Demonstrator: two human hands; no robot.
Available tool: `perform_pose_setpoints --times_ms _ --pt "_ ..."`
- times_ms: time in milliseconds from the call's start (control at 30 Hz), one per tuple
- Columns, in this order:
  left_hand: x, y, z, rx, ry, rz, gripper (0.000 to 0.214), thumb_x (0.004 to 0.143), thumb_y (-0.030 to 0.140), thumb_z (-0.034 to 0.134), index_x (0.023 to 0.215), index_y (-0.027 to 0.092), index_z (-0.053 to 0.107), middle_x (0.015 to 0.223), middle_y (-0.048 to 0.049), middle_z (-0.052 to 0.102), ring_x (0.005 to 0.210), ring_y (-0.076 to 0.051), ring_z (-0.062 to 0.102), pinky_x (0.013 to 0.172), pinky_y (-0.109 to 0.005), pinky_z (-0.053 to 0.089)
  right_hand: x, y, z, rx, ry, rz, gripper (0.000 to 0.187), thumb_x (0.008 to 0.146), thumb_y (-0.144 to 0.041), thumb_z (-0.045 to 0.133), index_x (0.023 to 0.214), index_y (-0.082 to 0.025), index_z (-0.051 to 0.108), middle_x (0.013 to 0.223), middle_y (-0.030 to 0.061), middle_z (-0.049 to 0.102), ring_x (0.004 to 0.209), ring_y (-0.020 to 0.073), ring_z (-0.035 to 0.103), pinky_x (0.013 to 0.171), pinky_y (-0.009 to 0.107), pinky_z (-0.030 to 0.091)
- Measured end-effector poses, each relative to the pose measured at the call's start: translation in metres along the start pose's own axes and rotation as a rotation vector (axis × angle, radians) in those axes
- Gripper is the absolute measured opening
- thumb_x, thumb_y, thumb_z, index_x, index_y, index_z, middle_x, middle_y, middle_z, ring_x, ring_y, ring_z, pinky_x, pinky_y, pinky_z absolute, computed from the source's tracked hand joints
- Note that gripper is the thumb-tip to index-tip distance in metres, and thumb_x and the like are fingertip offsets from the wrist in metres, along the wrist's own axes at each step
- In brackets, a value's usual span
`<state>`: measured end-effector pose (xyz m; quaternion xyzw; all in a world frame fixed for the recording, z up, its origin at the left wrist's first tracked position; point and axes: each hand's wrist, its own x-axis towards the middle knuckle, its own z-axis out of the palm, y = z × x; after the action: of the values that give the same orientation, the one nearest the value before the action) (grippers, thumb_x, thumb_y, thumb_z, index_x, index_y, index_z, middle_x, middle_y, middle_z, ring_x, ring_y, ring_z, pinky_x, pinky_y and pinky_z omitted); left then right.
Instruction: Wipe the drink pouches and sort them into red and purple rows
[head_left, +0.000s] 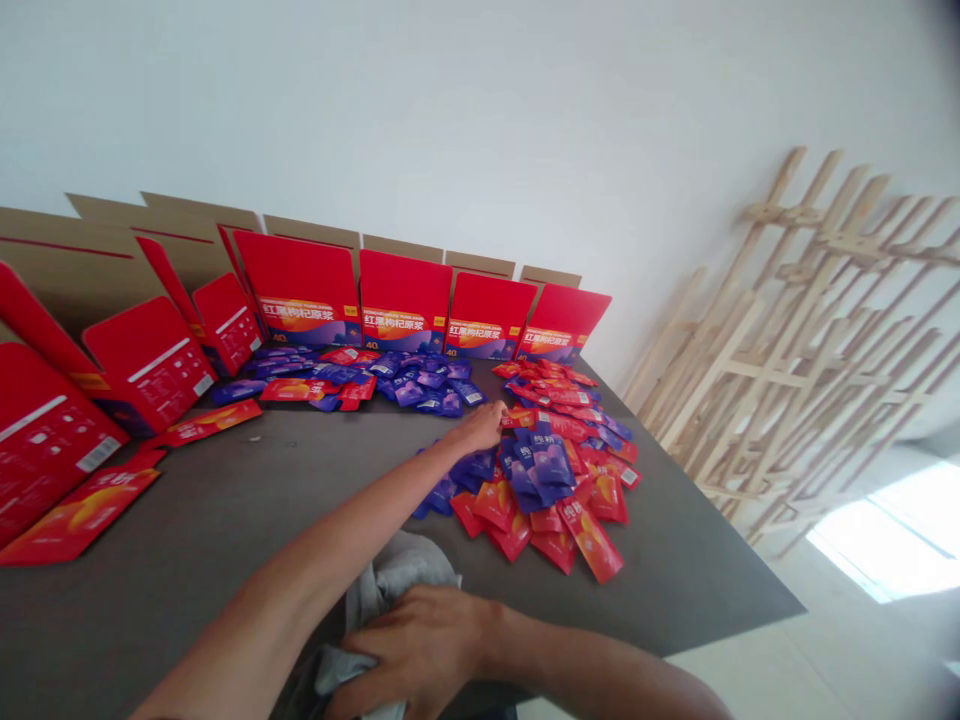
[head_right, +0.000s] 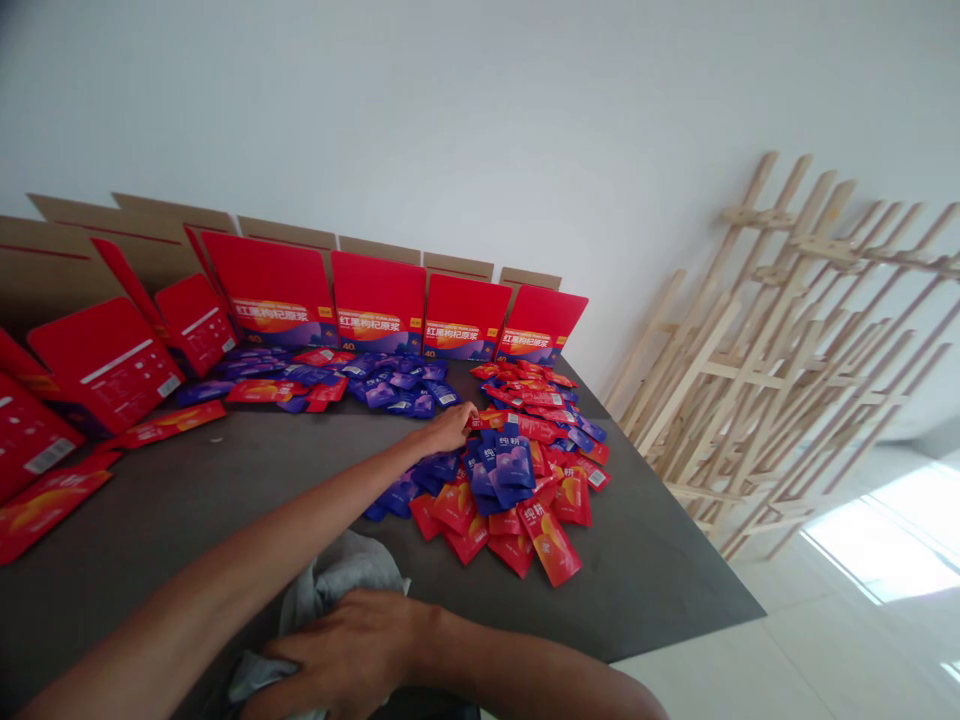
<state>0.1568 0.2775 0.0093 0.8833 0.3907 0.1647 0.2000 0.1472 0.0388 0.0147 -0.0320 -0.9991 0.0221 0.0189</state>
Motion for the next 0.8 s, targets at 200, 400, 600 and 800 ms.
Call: perform_pose_setpoints --times_ms 200,400,600,800 --pt "-0.003 -0.016 -0.004 -0.125 -0.070 0.131 0.039 0.100 0.038 0.067 0.134 0.019 0.063 0.135 -0.0112 0.066 0.114 -0.025 0.068 0.097 -0.048 0.060 0.000 0.000 0.000 0.014 -0.006 0.010 0.043 0.103 -0.052 0.055 0.140 -0.031 0.058 0.127 0.0017 0.067 0.089 0.0122 0.068 0.059 0.026 0.045" --pt "-0.017 -0.040 -0.017 -0.145 -0.082 0.211 0.038 0.101 0.037 0.066 0.134 0.019 0.063 0.134 -0.0112 0.067 0.114 -0.025 0.069 0.098 -0.048 0.060 -0.001 0.004 -0.004 0.050 0.005 0.033 0.045 0.101 -0.053 0.060 0.139 -0.029 0.057 0.130 0.0032 0.066 0.087 0.0135 0.068 0.061 0.026 0.046" --pt "-0.033 -0.067 -0.037 0.041 0.062 0.179 0.033 0.101 0.037 0.066 0.128 0.018 0.066 0.132 -0.0105 0.068 0.121 -0.026 0.066 0.105 -0.052 0.055 -0.003 0.005 -0.003 0.085 0.019 0.070 0.043 0.101 -0.052 0.059 0.138 -0.030 0.057 0.124 0.0011 0.066 0.083 0.0123 0.067 0.061 0.025 0.045" --pt "-0.044 -0.091 -0.051 0.273 0.145 0.102 0.033 0.099 0.036 0.069 0.125 0.017 0.067 0.132 -0.0104 0.067 0.121 -0.028 0.066 0.104 -0.053 0.055 -0.002 0.006 -0.002 0.106 0.021 0.074 0.043 0.101 -0.053 0.059 0.137 -0.030 0.057 0.127 0.0021 0.066 0.082 0.0124 0.066 0.061 0.025 0.045"
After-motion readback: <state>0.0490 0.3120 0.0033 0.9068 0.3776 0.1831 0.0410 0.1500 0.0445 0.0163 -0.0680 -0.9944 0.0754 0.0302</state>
